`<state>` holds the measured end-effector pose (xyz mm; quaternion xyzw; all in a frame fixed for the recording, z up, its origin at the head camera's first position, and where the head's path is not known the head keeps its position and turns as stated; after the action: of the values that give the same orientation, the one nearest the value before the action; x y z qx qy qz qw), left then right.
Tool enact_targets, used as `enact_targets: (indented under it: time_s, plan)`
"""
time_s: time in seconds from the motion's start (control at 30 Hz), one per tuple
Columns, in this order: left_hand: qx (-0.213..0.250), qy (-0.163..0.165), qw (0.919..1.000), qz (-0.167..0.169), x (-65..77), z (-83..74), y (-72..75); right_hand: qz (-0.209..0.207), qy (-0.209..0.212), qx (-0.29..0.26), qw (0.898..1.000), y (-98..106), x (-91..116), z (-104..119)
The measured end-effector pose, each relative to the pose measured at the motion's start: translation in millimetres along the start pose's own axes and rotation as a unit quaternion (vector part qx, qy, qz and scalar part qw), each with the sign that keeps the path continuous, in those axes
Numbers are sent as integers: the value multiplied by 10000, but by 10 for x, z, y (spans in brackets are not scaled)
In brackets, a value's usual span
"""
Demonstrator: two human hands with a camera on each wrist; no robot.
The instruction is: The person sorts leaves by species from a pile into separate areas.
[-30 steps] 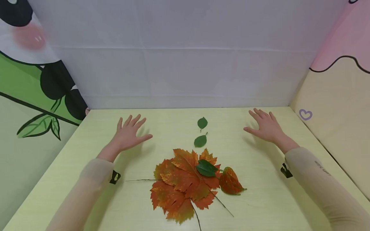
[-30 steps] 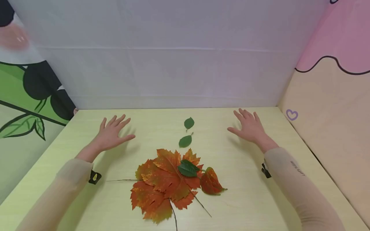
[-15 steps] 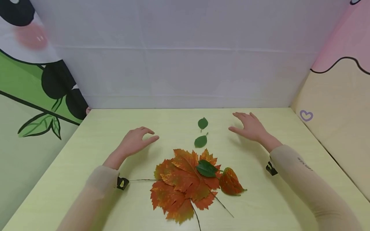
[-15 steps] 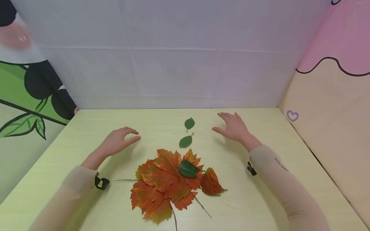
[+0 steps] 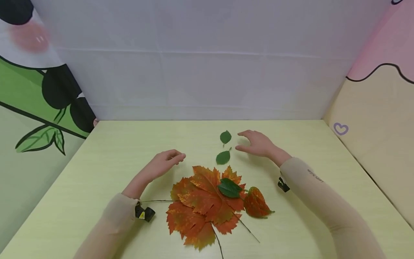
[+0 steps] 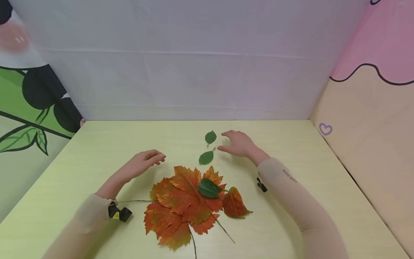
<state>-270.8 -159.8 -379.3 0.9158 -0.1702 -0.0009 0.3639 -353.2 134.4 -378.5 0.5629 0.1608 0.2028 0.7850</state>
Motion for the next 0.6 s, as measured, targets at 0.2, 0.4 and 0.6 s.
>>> enact_targets:
  time_s: [0.2, 0.4, 0.6]
  plan:
    - [1044, 313, 9937, 246, -10, -32, -186, 273, -1, -108, 9996, -86, -120, 79]
    - [1434, 983, 9843, 321, -81, -12, -362, 457, 63, -294, 9985, -137, -228, 108]
    - [1229, 1230, 9836, 474, -119, -20, -478, 535, 102, -331, 9980, -213, -333, 137]
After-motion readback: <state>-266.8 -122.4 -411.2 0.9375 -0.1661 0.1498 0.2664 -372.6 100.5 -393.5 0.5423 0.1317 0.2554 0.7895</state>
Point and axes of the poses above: each hand's wrist, its own x-axis away from the middle knuckle, its own y-axis out of the back of the hand, z = x × y, the point moved 7 cm from there along -x, towards the middle knuckle, and after that the axes turned 1 degree about x, right-handed, at the moved point
